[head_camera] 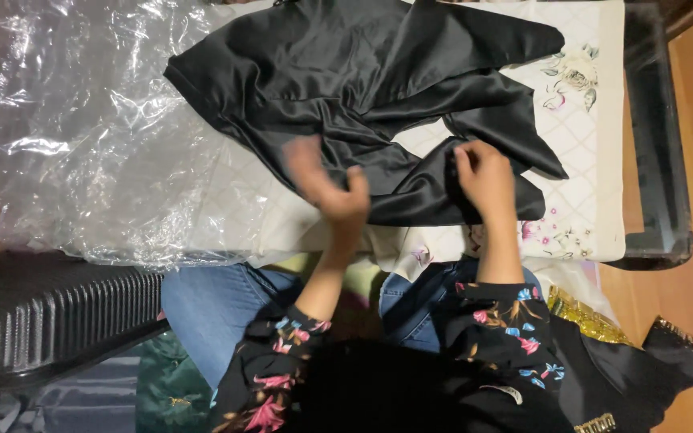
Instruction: The person folds a black satin jacket on a patterned surface. They smooth the fabric, fold the sleeves inward, fold the sides toward the center, and then fold the jacket in half, pressing down to flatten it.
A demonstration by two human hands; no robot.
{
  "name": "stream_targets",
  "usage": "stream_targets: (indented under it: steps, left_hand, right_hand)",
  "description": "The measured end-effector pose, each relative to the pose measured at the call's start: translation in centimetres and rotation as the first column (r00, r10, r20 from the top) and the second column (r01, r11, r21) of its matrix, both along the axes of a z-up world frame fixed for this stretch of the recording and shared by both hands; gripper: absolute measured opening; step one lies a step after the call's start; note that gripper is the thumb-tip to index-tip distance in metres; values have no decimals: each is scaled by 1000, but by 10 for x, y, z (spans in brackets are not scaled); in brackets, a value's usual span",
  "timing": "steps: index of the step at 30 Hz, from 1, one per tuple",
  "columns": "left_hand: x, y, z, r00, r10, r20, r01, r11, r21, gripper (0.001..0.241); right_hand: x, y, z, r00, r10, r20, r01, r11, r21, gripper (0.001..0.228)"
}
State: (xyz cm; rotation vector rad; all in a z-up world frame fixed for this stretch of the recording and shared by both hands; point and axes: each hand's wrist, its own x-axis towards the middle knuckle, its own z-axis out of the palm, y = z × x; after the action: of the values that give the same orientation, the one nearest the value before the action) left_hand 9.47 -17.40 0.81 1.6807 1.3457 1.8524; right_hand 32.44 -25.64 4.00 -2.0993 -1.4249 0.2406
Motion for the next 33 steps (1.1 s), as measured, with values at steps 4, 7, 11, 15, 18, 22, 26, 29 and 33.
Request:
stream_targets:
  steps: [4, 7, 11, 15, 18, 22, 26, 29, 33]
  left_hand:
    - [57, 7, -8, 848, -530, -13, 523, 841, -136, 39]
    - [84, 18, 2, 735, -615, -287, 492, 774, -398, 49]
    - [132, 56, -30, 538, -702, -466, 367, 694, -620, 57]
    - [158, 65, -3, 326, -765, -556, 278, 640, -717, 95]
    - [178, 68, -4, 260, -720, -644, 321, 693, -645, 106]
    - [222, 97, -63, 158, -680, -716, 334, 720, -609, 88]
    - [243, 109, -50, 378, -669, -640, 374, 743, -555, 36]
    - [249, 114, -25, 490, -749, -446, 487, 659, -573, 38]
    - [224, 86, 24, 238, -895, -377, 595, 441, -672, 65]
  right_hand:
    - [-30, 17, -9, 992, 124, 7, -123, 978, 166, 9]
    - [-36, 17, -5, 990, 109, 87, -112, 993, 24, 25]
    - [-21, 16, -7, 998, -49, 27, 53, 977, -207, 50]
    - [-13, 23, 0, 986, -102, -132, 55, 945, -322, 65]
    - [-16, 24, 14, 977, -132, -167, 72, 943, -324, 56]
    - [11, 28, -29, 956, -208, -204, 139, 941, -309, 39]
    - [21, 30, -41, 933, -251, -258, 163, 933, -321, 25]
    - [19, 26, -25, 933, -266, -242, 197, 941, -276, 32]
    - [26, 25, -13, 926, -289, -244, 239, 947, -215, 42]
